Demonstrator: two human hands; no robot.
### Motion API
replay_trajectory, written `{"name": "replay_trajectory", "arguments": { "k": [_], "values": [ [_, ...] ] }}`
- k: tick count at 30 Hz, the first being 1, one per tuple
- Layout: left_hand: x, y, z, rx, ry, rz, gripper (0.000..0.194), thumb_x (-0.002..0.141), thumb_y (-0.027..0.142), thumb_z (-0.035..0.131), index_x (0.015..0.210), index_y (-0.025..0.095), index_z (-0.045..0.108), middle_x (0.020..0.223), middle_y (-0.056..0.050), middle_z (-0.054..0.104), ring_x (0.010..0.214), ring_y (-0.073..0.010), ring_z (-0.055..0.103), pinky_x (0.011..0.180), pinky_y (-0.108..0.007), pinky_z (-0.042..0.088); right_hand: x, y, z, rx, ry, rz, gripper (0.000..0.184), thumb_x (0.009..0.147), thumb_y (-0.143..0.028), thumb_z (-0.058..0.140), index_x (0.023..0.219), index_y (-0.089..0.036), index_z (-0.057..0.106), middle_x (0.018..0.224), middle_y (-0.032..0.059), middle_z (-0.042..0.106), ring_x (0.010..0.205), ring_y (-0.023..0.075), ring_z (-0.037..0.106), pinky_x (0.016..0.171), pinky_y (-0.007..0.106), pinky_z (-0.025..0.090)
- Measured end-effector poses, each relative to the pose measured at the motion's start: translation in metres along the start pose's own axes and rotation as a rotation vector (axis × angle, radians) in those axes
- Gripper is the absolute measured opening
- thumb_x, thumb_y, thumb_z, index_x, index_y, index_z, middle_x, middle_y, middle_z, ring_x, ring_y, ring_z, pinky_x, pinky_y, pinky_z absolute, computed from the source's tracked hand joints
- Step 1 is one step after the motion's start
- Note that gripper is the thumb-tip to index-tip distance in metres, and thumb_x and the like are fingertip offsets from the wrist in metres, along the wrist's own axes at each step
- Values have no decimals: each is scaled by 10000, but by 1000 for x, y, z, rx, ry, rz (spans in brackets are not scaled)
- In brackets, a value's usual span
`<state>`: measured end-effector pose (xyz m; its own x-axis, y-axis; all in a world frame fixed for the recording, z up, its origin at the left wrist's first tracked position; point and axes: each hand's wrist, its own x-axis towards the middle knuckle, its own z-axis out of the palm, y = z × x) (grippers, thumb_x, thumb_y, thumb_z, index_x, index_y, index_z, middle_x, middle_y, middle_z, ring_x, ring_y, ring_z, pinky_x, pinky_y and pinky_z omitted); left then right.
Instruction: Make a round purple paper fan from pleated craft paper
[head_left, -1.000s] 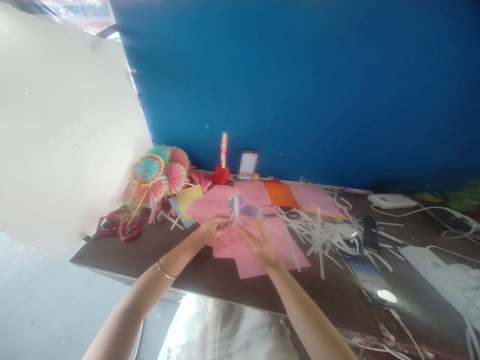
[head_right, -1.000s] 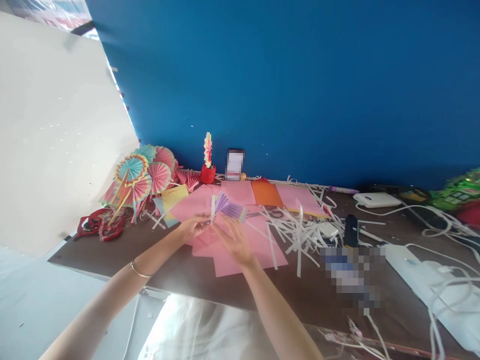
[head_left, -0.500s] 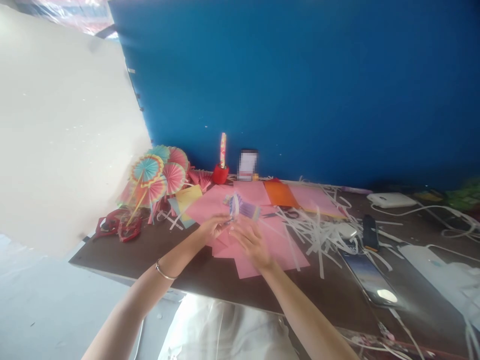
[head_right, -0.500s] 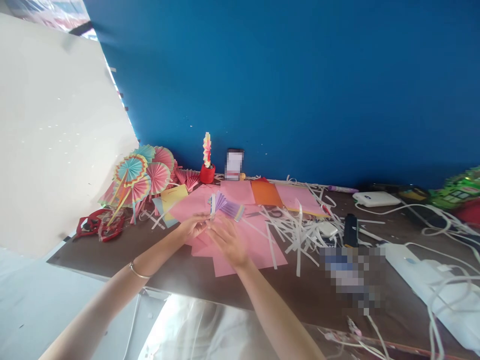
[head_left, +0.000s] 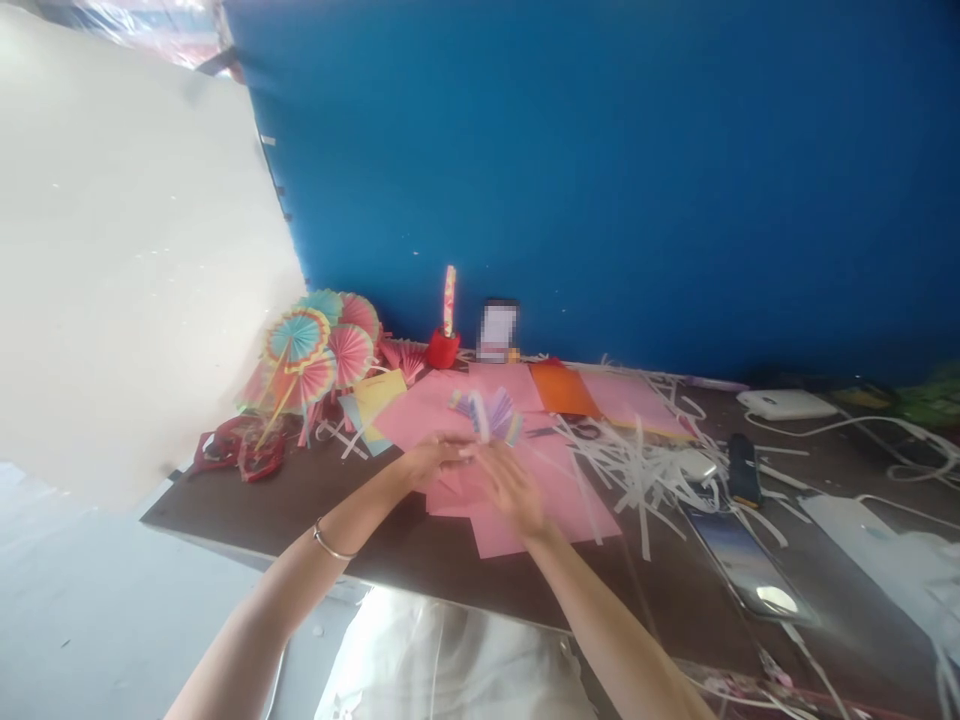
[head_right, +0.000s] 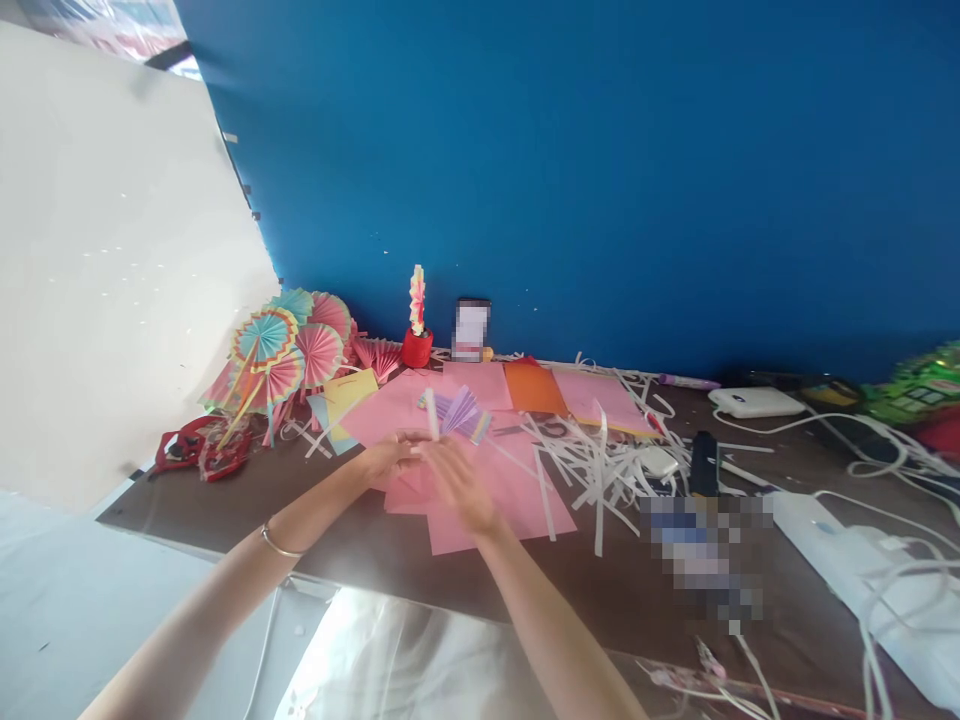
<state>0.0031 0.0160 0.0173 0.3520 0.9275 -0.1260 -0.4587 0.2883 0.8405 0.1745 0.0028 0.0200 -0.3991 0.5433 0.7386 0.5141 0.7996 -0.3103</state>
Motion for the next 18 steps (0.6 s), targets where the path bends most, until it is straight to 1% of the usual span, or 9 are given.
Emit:
{"name": "replay_trajectory", "arguments": {
  "k": [2,3,5,7,8,10,13,15,18],
  "values": [
    [1,0,-1,42,8,34,390,573,193,776,931,136,632,889,-69,662,782,-144,634,791,-284,456,6,0,-3,81,179,91,221,893,-246,440,1050,-245,595,956,50,661,919,196,619,808,363,528],
    [2,1,-2,77,40,53,406,571,192,778,940,142,616,903,-70,656,776,-152,637,790,-304,457,10,0,-6,139,299,165,197,881,-261,465,1024,-220,594,937,69,656,888,202,621,757,355,537],
    [4,2,-4,179,159,86,386,566,190,777,905,146,597,870,-63,650,731,-159,636,740,-316,464,21,1,-14,212,526,349,173,839,-302,534,952,-188,598,907,89,641,851,212,615,674,332,536],
    [6,3,-7,316,290,137,310,550,170,771,809,142,602,797,-50,647,694,-160,626,690,-299,461,29,4,-21,243,652,499,195,795,-333,584,907,-173,598,871,85,626,795,203,610,623,310,520],
    [7,4,-8,387,331,174,259,548,158,761,759,140,612,762,-45,645,687,-160,619,680,-288,458,31,6,-24,269,676,554,207,778,-340,598,897,-171,597,834,72,619,743,189,607,594,297,508],
    [8,6,-12,504,359,246,156,567,142,727,695,141,638,719,-41,647,683,-155,604,674,-271,452,32,11,-27,347,662,626,217,754,-351,618,876,-174,595,740,32,598,618,152,587,530,268,474],
    [10,7,-17,559,370,303,87,623,162,665,709,151,669,685,-27,653,681,-153,593,669,-263,453,29,16,-27,484,537,658,210,724,-369,650,807,-183,599,645,-10,574,507,115,536,469,240,422],
    [12,6,-20,508,371,314,116,641,173,642,752,154,667,691,-16,656,702,-157,603,688,-269,461,27,16,-26,563,429,650,207,714,-376,663,768,-184,606,622,-14,578,473,104,505,440,231,397],
    [15,5,-21,352,372,322,254,639,170,644,892,154,618,730,-12,655,711,-153,627,733,-296,477,27,9,-27,601,261,648,209,709,-380,667,754,-178,633,598,-3,590,452,107,487,404,227,383]
  ]
}}
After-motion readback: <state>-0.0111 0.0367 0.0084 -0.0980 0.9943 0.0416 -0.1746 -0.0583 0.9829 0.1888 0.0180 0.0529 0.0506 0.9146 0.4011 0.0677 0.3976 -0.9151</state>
